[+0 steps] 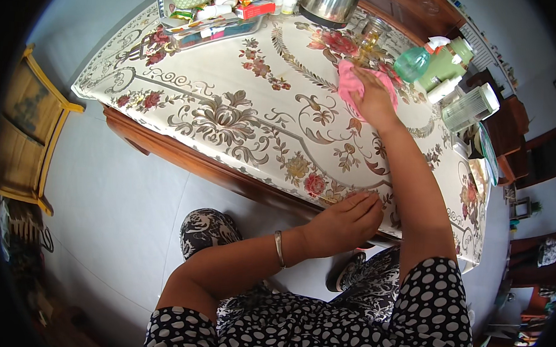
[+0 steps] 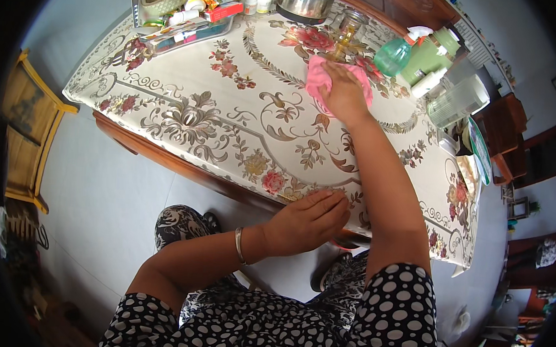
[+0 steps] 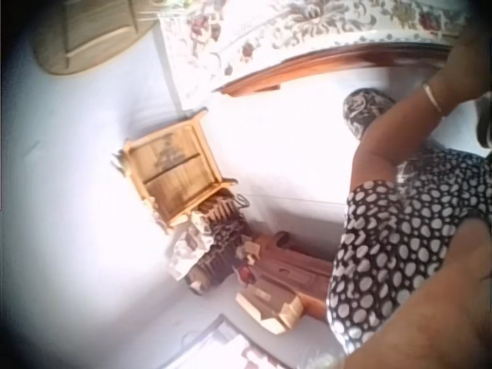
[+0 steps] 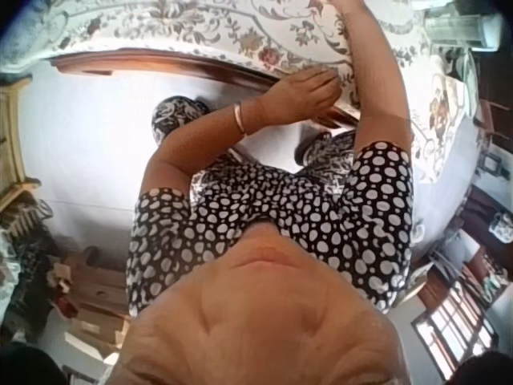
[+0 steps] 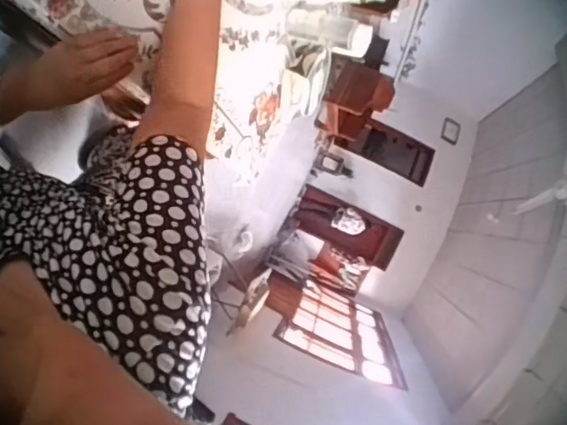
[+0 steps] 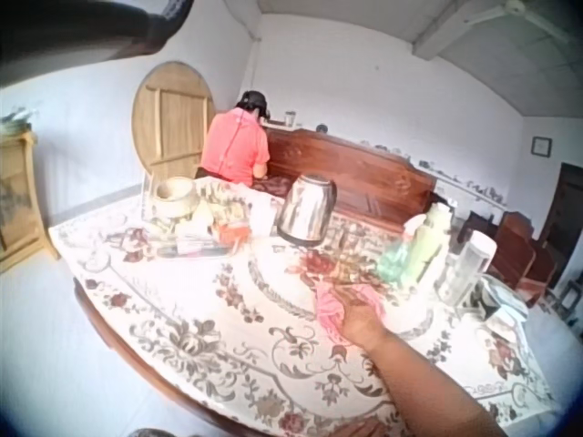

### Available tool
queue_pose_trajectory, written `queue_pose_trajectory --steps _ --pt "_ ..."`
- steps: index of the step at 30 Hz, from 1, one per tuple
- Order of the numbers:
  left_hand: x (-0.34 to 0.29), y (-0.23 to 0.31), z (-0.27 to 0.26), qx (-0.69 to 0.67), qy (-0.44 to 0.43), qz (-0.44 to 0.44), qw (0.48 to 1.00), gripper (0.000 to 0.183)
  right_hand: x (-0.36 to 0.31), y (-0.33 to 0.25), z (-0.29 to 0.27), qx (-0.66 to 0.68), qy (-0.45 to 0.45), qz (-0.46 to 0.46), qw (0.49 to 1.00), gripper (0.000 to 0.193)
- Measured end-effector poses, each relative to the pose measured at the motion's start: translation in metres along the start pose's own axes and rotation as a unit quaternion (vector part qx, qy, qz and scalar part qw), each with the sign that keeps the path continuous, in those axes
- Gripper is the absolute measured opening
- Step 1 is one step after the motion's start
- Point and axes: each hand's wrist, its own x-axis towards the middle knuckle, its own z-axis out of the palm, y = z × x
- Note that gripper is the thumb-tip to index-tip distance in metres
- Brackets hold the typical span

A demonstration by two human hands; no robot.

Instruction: The person wipes a floral-patterned tablecloth with a pink cloth. They move various items on the table, including a metal kettle, a glass jar, and a tray, to clean underneath them. The person systematically wipes the entire surface of the table.

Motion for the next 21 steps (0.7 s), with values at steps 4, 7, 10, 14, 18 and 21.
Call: queue_pose_trajectory --steps 4,7,10,14,18,21 --pt "0.003 0.0 -0.002 -0.02 -0.033 -0.018 0.999 0.032 0.023 0.001 0.015 -0.089 -0.035 0.172 0.98 0.055" --pt "0.003 -0.003 -0.004 -0.015 -0.046 -0.004 0.999 0.034 0.001 -0.013 0.013 -0.109 -0.024 0.132 0.985 0.056" --pt "0.002 -0.003 -0.006 -0.028 -0.042 -0.003 0.999 0.035 -0.042 -0.034 -0.016 -0.035 -0.033 0.027 0.998 0.059" --pt "-0.003 -0.001 -0.003 -0.048 -0.022 -0.027 0.998 0.037 -0.092 -0.071 -0.067 0.03 -0.079 -0.032 0.996 0.065" --pt "-0.003 0.0 0.0 -0.023 -0.027 -0.013 0.999 0.035 -0.1 -0.075 -0.081 0.05 -0.092 -0.028 0.994 0.066" --pt "-0.002 0.002 -0.002 -0.023 -0.029 -0.017 0.999 0.034 -0.074 -0.054 -0.058 0.035 -0.059 -0.041 0.997 0.064"
